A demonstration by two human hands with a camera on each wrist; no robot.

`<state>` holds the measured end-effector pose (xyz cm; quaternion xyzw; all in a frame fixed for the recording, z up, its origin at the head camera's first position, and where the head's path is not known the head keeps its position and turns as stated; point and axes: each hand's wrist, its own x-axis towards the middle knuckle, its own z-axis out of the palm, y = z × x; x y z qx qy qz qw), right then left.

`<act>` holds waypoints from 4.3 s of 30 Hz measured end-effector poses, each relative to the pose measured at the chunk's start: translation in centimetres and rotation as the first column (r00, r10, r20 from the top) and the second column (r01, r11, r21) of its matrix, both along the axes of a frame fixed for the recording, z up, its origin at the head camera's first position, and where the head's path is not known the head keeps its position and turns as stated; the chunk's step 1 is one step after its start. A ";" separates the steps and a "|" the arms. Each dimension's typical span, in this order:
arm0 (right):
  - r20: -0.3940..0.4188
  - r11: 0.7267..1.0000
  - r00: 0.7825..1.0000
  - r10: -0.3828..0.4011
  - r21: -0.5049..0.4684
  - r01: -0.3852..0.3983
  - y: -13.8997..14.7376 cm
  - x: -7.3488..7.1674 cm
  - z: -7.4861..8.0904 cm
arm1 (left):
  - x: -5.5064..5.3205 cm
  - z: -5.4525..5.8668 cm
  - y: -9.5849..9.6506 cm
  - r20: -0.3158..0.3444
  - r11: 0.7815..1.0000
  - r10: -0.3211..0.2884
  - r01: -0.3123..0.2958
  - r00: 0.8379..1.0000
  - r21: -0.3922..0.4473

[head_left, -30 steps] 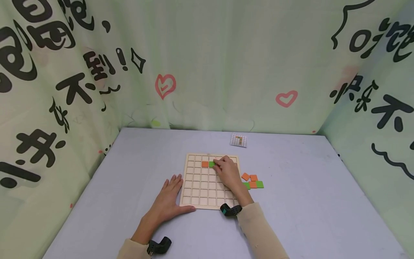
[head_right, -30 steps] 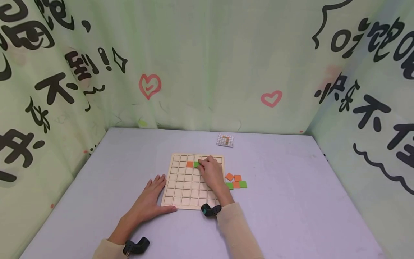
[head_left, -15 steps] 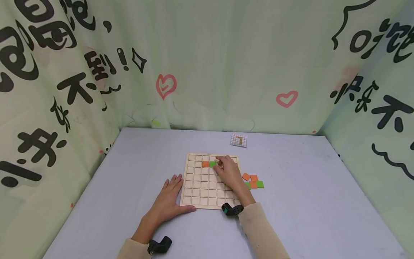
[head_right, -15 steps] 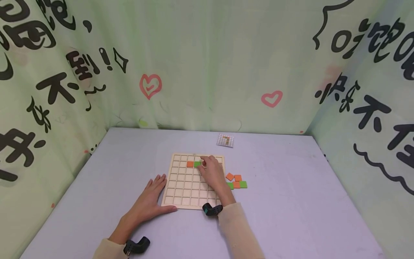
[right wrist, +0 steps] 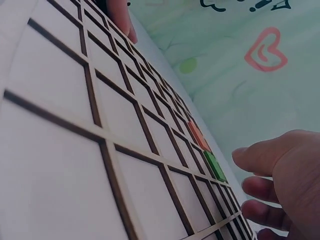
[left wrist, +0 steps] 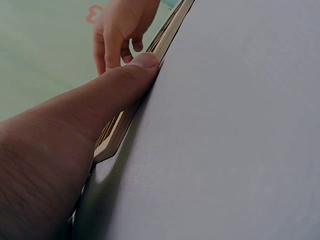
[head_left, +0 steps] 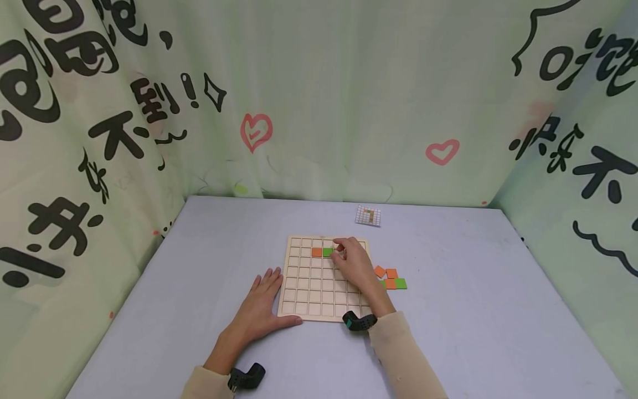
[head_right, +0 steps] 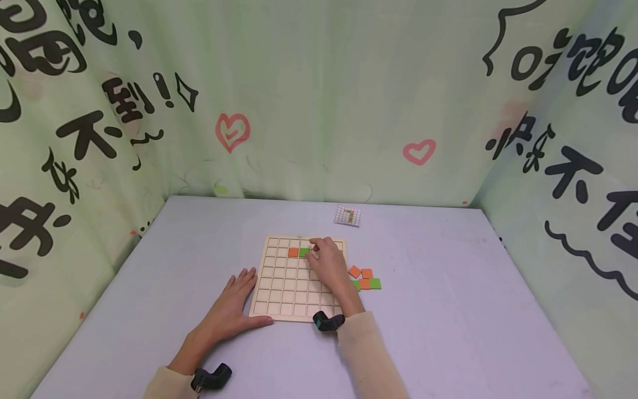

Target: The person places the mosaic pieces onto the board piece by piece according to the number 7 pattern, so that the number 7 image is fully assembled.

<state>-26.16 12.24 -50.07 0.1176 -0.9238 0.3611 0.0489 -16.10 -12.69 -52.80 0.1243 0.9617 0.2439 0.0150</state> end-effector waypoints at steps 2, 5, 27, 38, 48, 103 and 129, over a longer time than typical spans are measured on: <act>-0.003 1.000 1.000 0.000 -0.005 0.000 0.1 0.0 0.1 | 0.0 0.0 0.0 0.000 1.000 -0.001 0.001 1.000 0.002; 0.001 1.000 1.000 0.004 -0.012 -0.004 0.2 0.0 0.1 | 0.0 0.1 0.1 0.000 1.000 -0.002 0.002 1.000 0.001; 0.030 1.000 1.000 -0.007 -0.026 0.007 1.2 -0.1 1.2 | 0.0 0.1 0.2 0.005 1.000 -0.001 0.001 1.000 0.009; 0.022 1.000 0.999 -0.029 -0.008 0.030 1.7 0.0 2.0 | 0.0 0.2 0.0 0.004 1.000 -0.004 0.004 1.000 0.018; 0.016 0.999 0.999 -0.037 -0.004 0.037 2.2 -0.1 2.2 | 0.0 0.1 0.0 -0.007 1.000 -0.010 0.010 1.000 0.015; 0.029 0.995 0.995 -0.094 0.026 0.093 5.8 1.3 3.0 | -0.1 0.1 -0.1 0.004 1.000 -0.008 0.008 1.000 0.030; 0.162 0.985 0.974 -0.159 0.095 0.145 7.8 1.4 2.3 | -0.1 0.0 0.0 0.002 1.000 -0.013 0.013 1.000 0.015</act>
